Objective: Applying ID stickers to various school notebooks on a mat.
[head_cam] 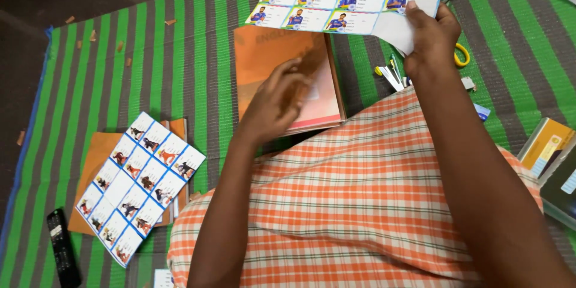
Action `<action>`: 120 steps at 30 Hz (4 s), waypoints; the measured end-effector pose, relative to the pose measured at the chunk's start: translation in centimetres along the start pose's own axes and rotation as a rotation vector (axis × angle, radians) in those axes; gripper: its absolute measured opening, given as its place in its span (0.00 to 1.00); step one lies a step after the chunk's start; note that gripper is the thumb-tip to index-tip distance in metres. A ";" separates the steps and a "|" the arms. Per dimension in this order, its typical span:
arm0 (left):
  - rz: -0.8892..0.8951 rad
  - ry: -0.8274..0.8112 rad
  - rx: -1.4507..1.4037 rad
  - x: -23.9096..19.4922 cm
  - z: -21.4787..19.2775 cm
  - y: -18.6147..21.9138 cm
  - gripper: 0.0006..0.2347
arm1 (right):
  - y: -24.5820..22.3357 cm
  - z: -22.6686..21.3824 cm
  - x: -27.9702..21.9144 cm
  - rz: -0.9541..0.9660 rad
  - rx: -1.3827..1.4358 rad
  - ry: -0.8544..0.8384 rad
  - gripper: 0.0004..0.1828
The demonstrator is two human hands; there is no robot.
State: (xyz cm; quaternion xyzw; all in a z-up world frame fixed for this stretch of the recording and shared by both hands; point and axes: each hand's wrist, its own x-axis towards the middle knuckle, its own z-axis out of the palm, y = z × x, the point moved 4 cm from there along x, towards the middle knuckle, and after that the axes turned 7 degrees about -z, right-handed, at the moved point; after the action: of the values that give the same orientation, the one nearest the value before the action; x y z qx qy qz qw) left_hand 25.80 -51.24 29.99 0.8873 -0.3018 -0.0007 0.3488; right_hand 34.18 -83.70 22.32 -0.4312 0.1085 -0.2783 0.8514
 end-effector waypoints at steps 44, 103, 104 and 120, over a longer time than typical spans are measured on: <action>0.023 0.070 0.040 -1.0 2.5 -0.2 0.14 | -0.3 0.7 -0.8 0.033 -0.017 -0.008 0.12; 0.063 0.158 0.038 0.2 3.1 -1.0 0.07 | -0.8 1.0 -1.5 0.057 -0.058 0.047 0.13; 0.049 0.157 0.045 0.2 3.2 -1.3 0.07 | -0.9 1.0 -1.7 0.057 -0.084 0.045 0.14; -0.074 0.146 0.066 0.8 3.6 -2.2 0.06 | 2.0 -1.0 -0.3 0.098 -0.132 0.090 0.14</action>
State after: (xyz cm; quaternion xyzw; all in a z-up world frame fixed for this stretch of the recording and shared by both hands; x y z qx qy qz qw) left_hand 26.93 -52.62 26.07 0.9065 -0.2424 0.0610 0.3403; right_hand 34.26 -83.26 20.14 -0.4674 0.1858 -0.2478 0.8280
